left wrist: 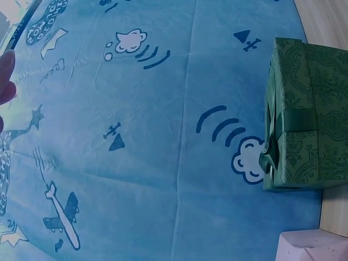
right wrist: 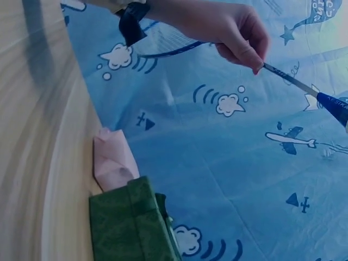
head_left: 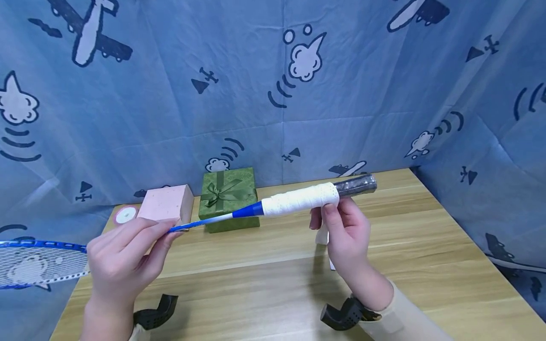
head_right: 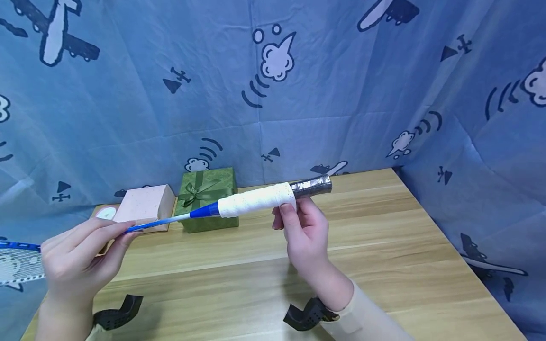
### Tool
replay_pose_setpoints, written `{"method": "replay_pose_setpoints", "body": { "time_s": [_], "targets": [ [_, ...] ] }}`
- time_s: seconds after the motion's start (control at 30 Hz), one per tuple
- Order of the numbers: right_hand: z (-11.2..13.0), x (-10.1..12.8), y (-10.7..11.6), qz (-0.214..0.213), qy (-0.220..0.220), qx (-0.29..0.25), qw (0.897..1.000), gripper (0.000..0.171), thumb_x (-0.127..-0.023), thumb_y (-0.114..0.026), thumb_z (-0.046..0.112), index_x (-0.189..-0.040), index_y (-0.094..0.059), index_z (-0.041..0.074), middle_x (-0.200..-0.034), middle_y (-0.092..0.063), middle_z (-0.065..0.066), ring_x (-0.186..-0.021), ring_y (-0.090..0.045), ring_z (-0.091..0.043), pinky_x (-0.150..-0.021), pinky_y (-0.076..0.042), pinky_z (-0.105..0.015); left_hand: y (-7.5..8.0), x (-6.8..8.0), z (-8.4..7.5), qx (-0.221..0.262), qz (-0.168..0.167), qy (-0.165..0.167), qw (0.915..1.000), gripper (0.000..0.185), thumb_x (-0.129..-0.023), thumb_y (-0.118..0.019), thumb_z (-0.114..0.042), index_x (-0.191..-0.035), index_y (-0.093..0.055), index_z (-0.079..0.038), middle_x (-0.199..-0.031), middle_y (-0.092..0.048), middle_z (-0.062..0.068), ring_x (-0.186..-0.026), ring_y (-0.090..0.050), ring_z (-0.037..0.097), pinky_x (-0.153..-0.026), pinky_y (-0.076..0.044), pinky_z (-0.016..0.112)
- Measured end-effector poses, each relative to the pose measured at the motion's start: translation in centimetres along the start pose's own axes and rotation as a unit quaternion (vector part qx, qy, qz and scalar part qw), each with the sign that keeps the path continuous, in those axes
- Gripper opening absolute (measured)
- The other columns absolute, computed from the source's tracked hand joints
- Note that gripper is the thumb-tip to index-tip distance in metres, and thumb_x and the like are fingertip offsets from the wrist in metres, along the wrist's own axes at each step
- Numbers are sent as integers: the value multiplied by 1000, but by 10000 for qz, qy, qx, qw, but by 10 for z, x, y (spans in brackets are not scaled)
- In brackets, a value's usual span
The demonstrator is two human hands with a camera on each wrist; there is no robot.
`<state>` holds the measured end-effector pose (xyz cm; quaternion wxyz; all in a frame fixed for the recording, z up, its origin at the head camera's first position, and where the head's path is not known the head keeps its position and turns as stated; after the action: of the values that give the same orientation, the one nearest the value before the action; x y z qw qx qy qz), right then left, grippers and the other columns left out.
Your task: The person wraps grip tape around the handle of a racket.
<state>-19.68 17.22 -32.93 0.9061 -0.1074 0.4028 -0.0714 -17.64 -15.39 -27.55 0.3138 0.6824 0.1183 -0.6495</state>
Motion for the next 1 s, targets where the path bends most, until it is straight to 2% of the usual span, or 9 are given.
{"method": "replay_pose_setpoints", "body": {
  "time_s": [0.17, 0.4, 0.5, 0.63, 0.77, 0.9, 1.0],
  "targets": [
    [1, -1, 0, -99, 57, -95, 9999, 21, -105, -55, 3, -92, -60, -12, -73, -62, -6, -59, -55, -15, -56, -49, -22, -1, -5, -3, 60, 86, 2, 9999, 44, -101, -68, -33, -72, -74, 0, -60, -64, 4, -41, -43, 13, -38, -25, 23],
    [3, 0, 1, -311, 57, 253, 9992, 28, -105, -56, 3, -86, -55, -19, -70, -62, -6, -56, -55, -13, -53, -48, -21, -1, -1, 1, 133, 448, 142, 9988, 41, -101, -68, -35, -79, -77, -2, -61, -63, 1, -46, -43, 7, -41, -30, 20],
    [2, 0, 2, -283, -138, 332, 9990, 28, -105, -58, 5, -86, -58, -15, -71, -62, -3, -57, -55, -13, -55, -49, -21, -1, -2, 0, 57, 468, 165, 9988, 44, -102, -66, -36, -79, -77, -1, -61, -65, 3, -45, -44, 8, -41, -30, 20],
    [0, 0, 2, -202, -353, 75, 9991, 19, -104, -57, 2, -89, -62, -9, -73, -64, -2, -60, -56, -14, -58, -50, -22, -1, -2, 0, 21, 417, 121, 9991, 46, -103, -65, -37, -78, -77, -1, -62, -67, 6, -44, -44, 10, -40, -29, 22],
    [1, 0, 0, -80, -169, -211, 9996, 16, -103, -52, -5, -92, -60, -14, -75, -63, -6, -61, -55, -15, -57, -50, -23, -2, -2, -1, 67, 362, 61, 9993, 45, -102, -66, -37, -77, -76, -1, -62, -67, 5, -44, -42, 9, -40, -28, 22],
    [1, -1, -1, -128, -52, -161, 9998, 21, -105, -52, -2, -91, -57, -16, -74, -62, -6, -59, -55, -15, -56, -49, -23, -3, -3, -1, 153, 384, 46, 9991, 45, -103, -66, -36, -76, -75, -2, -62, -66, 4, -45, -42, 7, -40, -28, 21],
    [1, 0, -1, -220, -65, -134, 9996, 23, -106, -53, 1, -90, -57, -16, -73, -62, -6, -59, -55, -15, -56, -49, -22, -5, -4, -1, 260, 610, 122, 9977, 44, -103, -65, -37, -77, -75, -3, -62, -65, 2, -48, -44, 5, -42, -29, 19]
  ]
}}
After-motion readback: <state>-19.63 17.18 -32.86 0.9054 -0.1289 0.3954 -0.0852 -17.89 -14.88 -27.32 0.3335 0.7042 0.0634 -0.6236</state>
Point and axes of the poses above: each hand's wrist, its own x-axis away from the middle knuckle, its own y-axis out of the back of the hand, z = x × y, the point moved 6 cm from there along -x, towards the middle knuckle
